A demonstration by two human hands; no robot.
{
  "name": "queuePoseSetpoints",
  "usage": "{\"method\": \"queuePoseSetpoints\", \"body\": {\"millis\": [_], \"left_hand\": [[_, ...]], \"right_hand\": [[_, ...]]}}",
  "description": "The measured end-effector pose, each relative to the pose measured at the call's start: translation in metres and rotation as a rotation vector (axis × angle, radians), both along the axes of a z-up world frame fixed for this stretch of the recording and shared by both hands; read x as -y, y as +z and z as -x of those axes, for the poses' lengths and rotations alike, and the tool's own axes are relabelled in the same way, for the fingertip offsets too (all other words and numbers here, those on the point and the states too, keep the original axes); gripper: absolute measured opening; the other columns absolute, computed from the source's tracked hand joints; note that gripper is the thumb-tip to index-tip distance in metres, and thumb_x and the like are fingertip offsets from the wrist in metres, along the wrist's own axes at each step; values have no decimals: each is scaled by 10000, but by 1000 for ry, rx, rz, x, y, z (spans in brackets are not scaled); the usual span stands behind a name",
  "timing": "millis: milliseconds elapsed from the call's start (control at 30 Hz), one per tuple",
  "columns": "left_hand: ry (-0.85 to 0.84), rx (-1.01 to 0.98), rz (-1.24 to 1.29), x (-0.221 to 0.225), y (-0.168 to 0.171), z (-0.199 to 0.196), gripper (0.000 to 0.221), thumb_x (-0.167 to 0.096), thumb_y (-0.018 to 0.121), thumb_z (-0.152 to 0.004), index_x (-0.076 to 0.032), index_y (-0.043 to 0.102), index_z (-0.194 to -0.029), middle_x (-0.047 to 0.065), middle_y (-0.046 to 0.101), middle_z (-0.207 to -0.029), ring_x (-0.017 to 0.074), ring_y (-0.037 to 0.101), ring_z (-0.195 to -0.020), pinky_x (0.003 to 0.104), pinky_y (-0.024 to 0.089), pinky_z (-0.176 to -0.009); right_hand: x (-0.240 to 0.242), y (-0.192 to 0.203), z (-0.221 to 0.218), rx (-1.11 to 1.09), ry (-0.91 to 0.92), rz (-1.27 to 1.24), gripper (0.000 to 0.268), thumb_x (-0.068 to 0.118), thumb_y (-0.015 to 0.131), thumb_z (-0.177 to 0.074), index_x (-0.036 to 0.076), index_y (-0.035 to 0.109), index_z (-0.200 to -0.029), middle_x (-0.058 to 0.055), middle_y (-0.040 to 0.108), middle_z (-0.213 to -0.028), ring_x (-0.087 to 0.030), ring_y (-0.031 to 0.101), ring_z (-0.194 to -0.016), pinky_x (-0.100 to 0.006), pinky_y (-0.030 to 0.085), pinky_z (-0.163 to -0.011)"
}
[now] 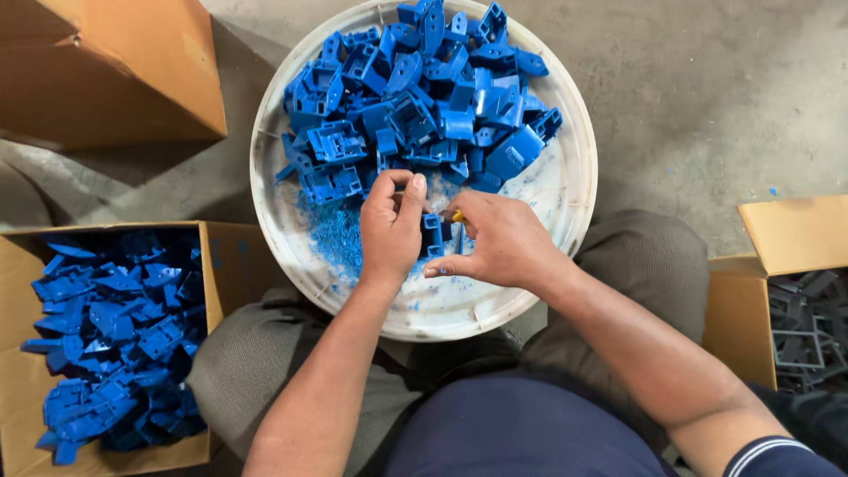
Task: The person uses a tool to remove excess material from the inner and outer surfaces of blue plastic housings, handling the parts one at a time over a container.
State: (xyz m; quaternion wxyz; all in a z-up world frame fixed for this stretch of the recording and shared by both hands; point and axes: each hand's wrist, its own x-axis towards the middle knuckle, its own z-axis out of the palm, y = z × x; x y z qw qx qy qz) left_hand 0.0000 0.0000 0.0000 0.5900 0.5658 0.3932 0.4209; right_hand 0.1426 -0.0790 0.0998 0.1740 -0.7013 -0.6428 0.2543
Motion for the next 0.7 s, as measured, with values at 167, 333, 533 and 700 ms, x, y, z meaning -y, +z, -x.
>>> {"method": "queuePoseSetpoints", "body": {"millis": [167, 333, 533, 700], "left_hand": [[11, -36, -10, 0, 12, 5, 196, -235, 657, -1030, -53, 614, -972, -15, 627, -712, 39, 556, -628, 232, 439, -555], [20, -69, 19, -5, 16, 2, 190, -207, 671, -1016, -55, 594, -929, -21, 582, -659, 35, 481, -573, 257, 376, -496], [19, -91, 29, -8, 13, -3, 186, -205, 674, -1016, -63, 584, -935, -26, 570, -658, 34, 472, -573, 257, 381, -497], [2, -114, -14, -10, 18, -4, 187, -202, 675, -1016, -60, 578, -944, -27, 595, -695, 35, 516, -604, 259, 419, -520]], "right_hand": [[-1, -10, 1, 67, 55, -43, 744, 686, 845, -591, 69, 658, -963, -124, 675, -809, -356, 674, -807, -467, 511, -680], [-4, -12, -1, 61, 95, -102, 714, 677, 840, -642, 63, 655, -956, -128, 696, -864, -369, 682, -843, -475, 518, -708], [-8, -20, -7, 86, 119, -109, 710, 667, 847, -649, 47, 637, -923, -143, 690, -850, -391, 680, -838, -491, 516, -691], [-8, -23, -10, 108, 108, -103, 684, 676, 842, -656, 57, 617, -840, -129, 678, -786, -387, 681, -794, -495, 512, -661]]}}
